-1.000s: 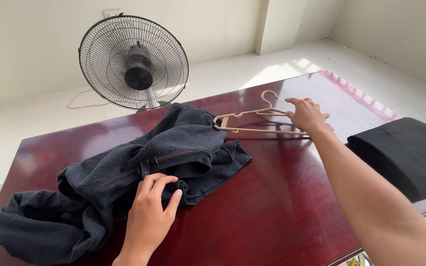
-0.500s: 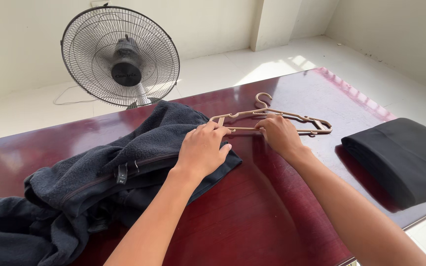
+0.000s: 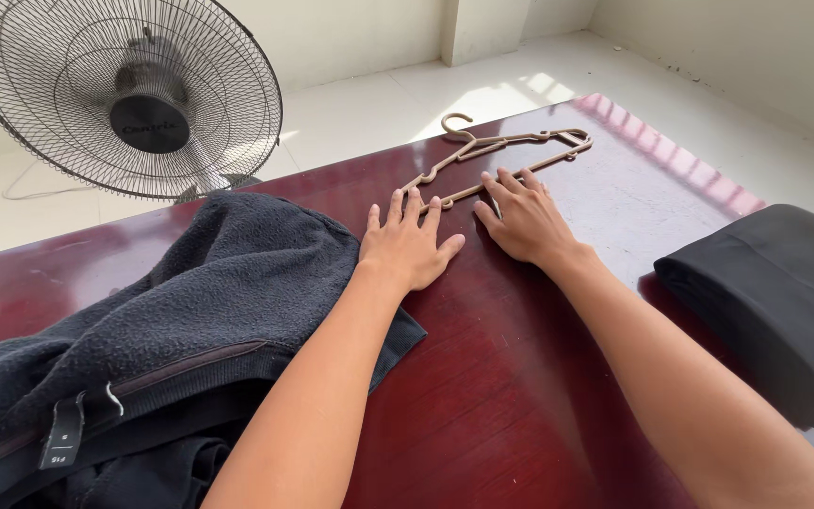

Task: The person spreads a pair of black pants on a table, aligns the legs, and folds them into a rectangle by hand. They then pick up a black sweatshirt from a pile, move a hanger, and reach inside the sweatshirt to turn it inside out by hand.

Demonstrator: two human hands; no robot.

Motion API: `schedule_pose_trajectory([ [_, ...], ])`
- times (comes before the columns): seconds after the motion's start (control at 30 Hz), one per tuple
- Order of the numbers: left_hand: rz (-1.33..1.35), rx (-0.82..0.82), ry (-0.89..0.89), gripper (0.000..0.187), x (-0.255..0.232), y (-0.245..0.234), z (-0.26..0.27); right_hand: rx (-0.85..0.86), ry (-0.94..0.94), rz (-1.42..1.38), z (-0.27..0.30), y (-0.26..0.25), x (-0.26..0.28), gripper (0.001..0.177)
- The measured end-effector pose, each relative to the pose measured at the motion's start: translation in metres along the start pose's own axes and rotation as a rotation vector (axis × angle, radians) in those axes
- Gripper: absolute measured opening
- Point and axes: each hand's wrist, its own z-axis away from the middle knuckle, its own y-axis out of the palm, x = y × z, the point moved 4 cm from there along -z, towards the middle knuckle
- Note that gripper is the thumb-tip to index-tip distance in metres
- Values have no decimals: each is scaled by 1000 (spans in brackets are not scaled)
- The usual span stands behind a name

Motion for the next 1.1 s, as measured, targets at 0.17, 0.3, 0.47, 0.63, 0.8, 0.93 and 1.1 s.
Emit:
schedule_pose_trajectory([
  [0.17,5,37,-46,79,22,-9,-33,211,146,-26,-23,10,-1,70],
  [0.3,39,7,-26,79,31,0,-38,227,200,-31,-21,8,3,71],
  [0.47,116,-225,58,76,40,3,-30,179,206,-75,-20,-2,9,74],
  [0.63,263,-518,171,67,39,-13,-19,29,175,-114,-17,-9,8,81],
  [0.8,638,-605,176,40,38,-64,51,-250,42,-218,-6,-19,16,61],
  [0.93,569,-655,129,24,59,-112,154,-389,52,-362,3,-33,70,41],
  [1.1,444,-790,-24,18,106,-147,284,-439,-8,-711,13,-79,200,25],
])
